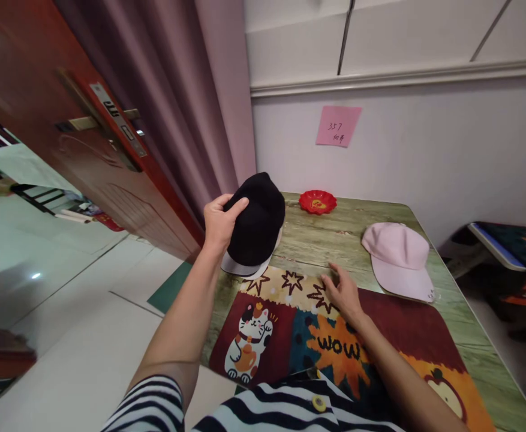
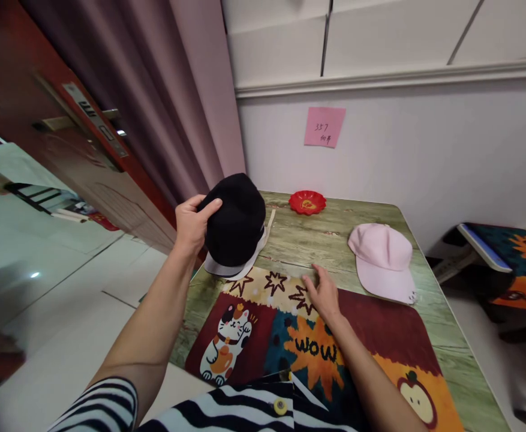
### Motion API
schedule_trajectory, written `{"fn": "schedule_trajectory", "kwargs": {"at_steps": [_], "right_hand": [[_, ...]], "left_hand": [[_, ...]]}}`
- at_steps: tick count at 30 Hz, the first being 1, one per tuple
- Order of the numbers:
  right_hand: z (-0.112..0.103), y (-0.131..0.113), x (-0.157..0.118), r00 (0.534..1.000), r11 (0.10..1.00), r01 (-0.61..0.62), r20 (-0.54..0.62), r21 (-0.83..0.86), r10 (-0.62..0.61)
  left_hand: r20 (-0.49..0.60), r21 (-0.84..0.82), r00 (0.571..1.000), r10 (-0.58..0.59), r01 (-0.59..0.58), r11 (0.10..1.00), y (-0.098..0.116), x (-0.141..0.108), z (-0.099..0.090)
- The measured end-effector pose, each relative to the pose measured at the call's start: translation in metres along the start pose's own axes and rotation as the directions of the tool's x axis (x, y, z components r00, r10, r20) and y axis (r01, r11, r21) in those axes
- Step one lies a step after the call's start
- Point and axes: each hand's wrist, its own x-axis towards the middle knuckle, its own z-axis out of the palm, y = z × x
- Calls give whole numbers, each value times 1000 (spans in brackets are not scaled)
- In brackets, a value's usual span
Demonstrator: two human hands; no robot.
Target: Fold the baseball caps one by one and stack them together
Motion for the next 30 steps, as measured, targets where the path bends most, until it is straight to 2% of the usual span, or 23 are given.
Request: {"fn": "schedule_trajectory", "kwargs": {"at_steps": [2, 4, 6, 8, 9, 10, 13, 15, 17, 19, 20, 21, 22, 25, 26, 28, 30], "right_hand": [[-11, -28, 11, 995, 947, -102, 26, 305, 99], [-28, -58, 28, 978, 779, -210, 116, 591, 176], [-48, -82, 47, 924, 605, -373, 341, 703, 174], [-70, -100, 65, 855, 542, -480, 507, 690, 112], [-79, -107, 72, 850, 536, -485, 517, 690, 103], [-88, -113, 77, 875, 532, -450, 475, 717, 99], [-105, -122, 88, 975, 570, -210, 213, 795, 61], [-110, -122, 89, 997, 632, -50, 76, 773, -14], [-109, -115, 84, 995, 700, 34, 44, 714, -93], [-103, -104, 75, 990, 746, 23, 91, 666, -112], [-99, -97, 69, 988, 757, -9, 121, 654, -93], [-94, -91, 63, 987, 756, -50, 146, 653, -61], [-89, -86, 58, 986, 744, -90, 163, 662, -26], [-78, -80, 45, 984, 687, -152, 171, 711, 42], [-77, -80, 43, 985, 671, -155, 165, 725, 50], [-75, -83, 41, 989, 653, -138, 137, 745, 53], [-74, -88, 41, 994, 649, -109, 102, 753, 48]], "left_hand": [[80, -40, 997, -6, 9, 999, 20, -14, 8], [175, -78, 984, -19, 33, 996, 30, -31, 20], [270, -89, 963, -4, 29, 996, 32, -49, 33], [350, -80, 935, 56, -30, 996, 29, -64, 46], [378, -75, 920, 101, -79, 994, 27, -70, 52], [395, -72, 905, 156, -139, 988, 24, -75, 58], [416, -44, 848, 329, -342, 939, 14, -87, 69], [466, 11, 800, 379, -433, 901, 4, -98, 73], [581, 65, 736, 347, -468, 882, -10, -115, 73], [703, 83, 652, 283, -471, 878, -25, -134, 72], [732, 82, 631, 259, -458, 885, -31, -143, 72], [738, 81, 631, 241, -437, 896, -36, -149, 72], [720, 85, 656, 229, -410, 908, -39, -154, 73], [610, 148, 769, 189, -346, 927, -35, -152, 78], [591, 194, 790, 165, -338, 921, -30, -148, 81], [608, 308, 789, 85, -333, 891, -17, -139, 91], [652, 436, 757, -46, -325, 839, -3, -132, 106]]}}
